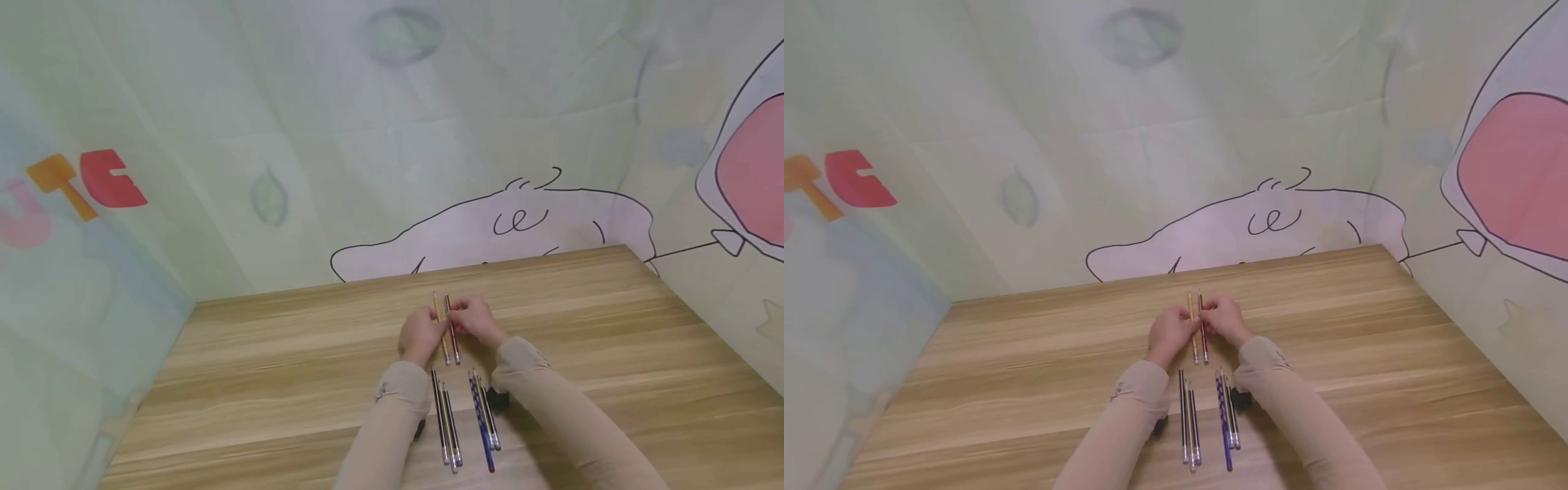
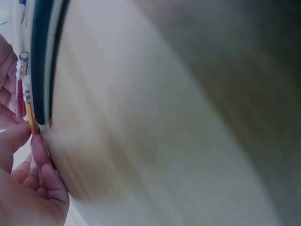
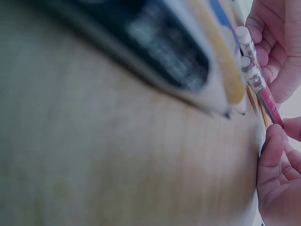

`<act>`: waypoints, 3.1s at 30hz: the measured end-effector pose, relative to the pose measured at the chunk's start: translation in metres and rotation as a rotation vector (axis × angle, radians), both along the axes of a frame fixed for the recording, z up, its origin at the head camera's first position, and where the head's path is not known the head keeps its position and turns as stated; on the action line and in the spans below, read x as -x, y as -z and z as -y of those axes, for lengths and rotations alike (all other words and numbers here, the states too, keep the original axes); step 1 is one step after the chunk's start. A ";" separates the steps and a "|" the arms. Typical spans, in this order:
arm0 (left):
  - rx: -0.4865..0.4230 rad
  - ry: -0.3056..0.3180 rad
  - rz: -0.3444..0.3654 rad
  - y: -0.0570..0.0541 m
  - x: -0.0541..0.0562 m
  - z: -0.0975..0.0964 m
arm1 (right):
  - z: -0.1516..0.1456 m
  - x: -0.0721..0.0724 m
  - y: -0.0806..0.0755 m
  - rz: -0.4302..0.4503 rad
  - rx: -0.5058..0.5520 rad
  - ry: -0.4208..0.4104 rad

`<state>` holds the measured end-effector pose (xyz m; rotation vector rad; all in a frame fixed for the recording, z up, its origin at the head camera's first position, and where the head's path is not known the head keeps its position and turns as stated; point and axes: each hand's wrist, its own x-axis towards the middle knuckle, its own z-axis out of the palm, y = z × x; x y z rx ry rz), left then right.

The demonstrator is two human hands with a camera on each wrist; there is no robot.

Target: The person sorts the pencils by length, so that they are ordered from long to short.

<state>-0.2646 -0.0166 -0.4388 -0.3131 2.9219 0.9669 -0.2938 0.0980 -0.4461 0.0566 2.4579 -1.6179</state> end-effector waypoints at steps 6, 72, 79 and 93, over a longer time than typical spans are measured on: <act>-0.002 -0.001 0.003 0.001 0.000 0.001 | 0.000 0.001 0.001 0.014 -0.003 -0.002; -0.036 0.015 -0.009 0.002 -0.001 0.005 | 0.005 0.008 0.003 -0.047 -0.266 -0.069; -0.036 0.015 -0.006 0.002 0.000 0.005 | 0.006 0.008 0.002 -0.032 -0.259 -0.066; -0.027 0.016 -0.021 0.001 -0.002 0.004 | 0.006 0.007 -0.002 -0.009 -0.249 -0.061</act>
